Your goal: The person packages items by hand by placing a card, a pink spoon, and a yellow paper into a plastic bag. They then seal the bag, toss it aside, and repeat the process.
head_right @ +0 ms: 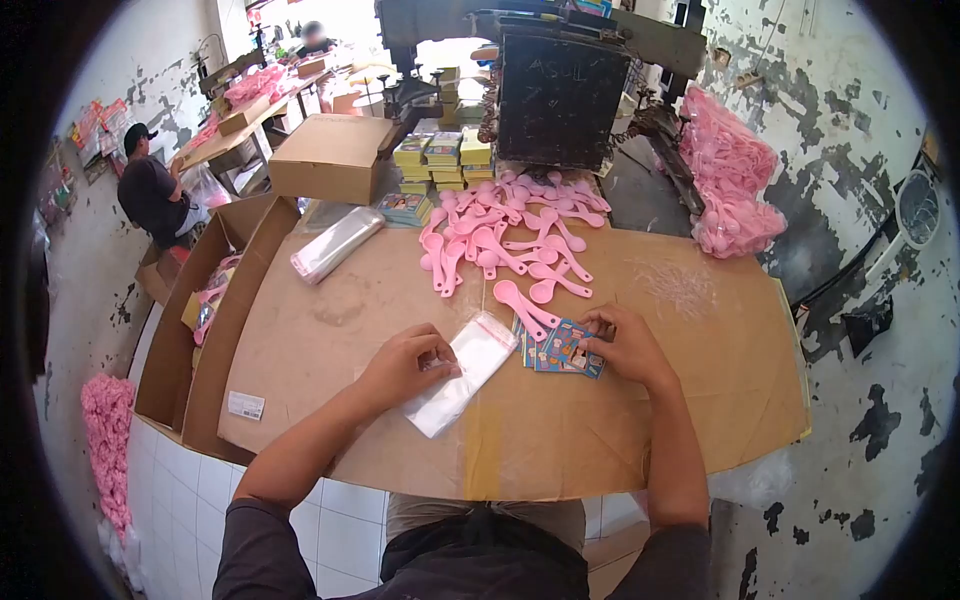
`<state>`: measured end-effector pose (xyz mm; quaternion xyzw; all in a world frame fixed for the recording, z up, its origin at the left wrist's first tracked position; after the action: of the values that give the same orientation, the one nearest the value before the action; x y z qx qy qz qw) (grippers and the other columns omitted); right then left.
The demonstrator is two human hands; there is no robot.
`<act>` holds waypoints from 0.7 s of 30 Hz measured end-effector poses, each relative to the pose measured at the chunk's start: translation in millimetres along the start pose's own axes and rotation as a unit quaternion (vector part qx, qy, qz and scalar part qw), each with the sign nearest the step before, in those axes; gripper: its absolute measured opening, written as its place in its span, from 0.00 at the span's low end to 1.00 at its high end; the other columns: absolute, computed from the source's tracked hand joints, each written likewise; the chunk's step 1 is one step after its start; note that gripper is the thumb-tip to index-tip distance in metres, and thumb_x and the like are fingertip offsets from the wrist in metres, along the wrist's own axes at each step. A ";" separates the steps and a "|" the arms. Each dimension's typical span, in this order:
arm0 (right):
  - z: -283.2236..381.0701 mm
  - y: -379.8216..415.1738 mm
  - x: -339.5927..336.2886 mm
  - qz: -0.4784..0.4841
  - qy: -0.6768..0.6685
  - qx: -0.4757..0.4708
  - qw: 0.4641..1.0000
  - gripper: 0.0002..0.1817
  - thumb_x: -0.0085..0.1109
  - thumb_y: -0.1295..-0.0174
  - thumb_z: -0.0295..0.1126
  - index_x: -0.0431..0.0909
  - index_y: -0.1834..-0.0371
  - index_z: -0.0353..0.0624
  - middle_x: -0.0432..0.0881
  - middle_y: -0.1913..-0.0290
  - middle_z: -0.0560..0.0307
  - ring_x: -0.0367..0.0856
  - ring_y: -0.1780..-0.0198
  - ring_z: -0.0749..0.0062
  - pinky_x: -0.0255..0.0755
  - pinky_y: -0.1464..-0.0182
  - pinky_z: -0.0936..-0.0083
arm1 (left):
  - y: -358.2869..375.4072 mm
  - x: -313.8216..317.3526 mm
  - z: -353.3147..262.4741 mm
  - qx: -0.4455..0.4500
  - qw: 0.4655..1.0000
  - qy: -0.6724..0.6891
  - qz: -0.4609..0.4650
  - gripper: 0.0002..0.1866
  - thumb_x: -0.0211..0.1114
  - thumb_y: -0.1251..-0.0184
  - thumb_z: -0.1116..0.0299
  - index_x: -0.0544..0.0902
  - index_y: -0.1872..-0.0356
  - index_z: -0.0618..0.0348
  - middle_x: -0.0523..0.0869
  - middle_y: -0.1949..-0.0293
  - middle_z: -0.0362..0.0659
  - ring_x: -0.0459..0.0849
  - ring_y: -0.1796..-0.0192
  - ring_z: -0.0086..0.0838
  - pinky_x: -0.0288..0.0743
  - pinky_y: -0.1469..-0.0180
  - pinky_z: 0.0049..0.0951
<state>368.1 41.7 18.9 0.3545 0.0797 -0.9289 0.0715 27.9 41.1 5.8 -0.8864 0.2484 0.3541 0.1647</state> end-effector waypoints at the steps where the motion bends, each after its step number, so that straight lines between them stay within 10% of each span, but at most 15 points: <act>1: 2.2 0.1 1.2 -0.006 -0.002 0.010 1.000 0.14 0.74 0.39 0.28 0.87 0.51 0.38 0.82 0.59 0.60 0.78 0.62 0.76 0.75 0.58 0.75 | 1.7 -2.0 2.1 0.016 1.000 -0.005 -0.023 0.13 0.77 0.36 0.68 0.85 0.53 0.57 0.84 0.54 0.44 0.85 0.53 0.33 0.80 0.52 0.31; 5: -5.6 7.2 -18.5 -0.035 0.040 -0.014 0.998 0.14 0.71 0.38 0.25 0.86 0.49 0.38 0.83 0.63 0.61 0.78 0.64 0.78 0.74 0.61 0.77 | -2.5 2.6 -10.4 0.139 0.978 0.028 -0.156 0.14 0.75 0.34 0.70 0.81 0.53 0.62 0.86 0.59 0.44 0.87 0.55 0.31 0.80 0.53 0.34; 11: 35.6 7.1 15.1 -0.026 -0.180 -0.024 0.983 0.12 0.67 0.33 0.26 0.83 0.48 0.36 0.88 0.57 0.56 0.85 0.55 0.78 0.79 0.54 0.76 | -0.1 -7.9 -4.7 -0.055 0.913 0.400 -0.049 0.22 0.73 0.31 0.78 0.74 0.40 0.62 0.89 0.63 0.44 0.88 0.61 0.23 0.84 0.56 0.26; 21: 85.1 6.8 73.1 0.015 -0.304 -0.074 0.950 0.15 0.66 0.30 0.25 0.79 0.42 0.32 0.88 0.54 0.54 0.85 0.52 0.78 0.80 0.49 0.77 | 3.6 -2.5 -20.5 -0.051 0.920 0.386 -0.048 0.30 0.76 0.35 0.79 0.73 0.34 0.63 0.91 0.65 0.45 0.90 0.62 0.23 0.84 0.57 0.23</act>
<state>260.3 12.5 31.8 0.0498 0.1175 -0.9830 0.1324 35.4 29.4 21.4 -0.9723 0.2319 -0.0111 0.0275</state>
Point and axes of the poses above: each hand's wrist, its own y-axis away from the middle knuckle, its own x-axis out of the palm, z = x × y, the point moved 5 cm from there along -y, towards the middle knuckle
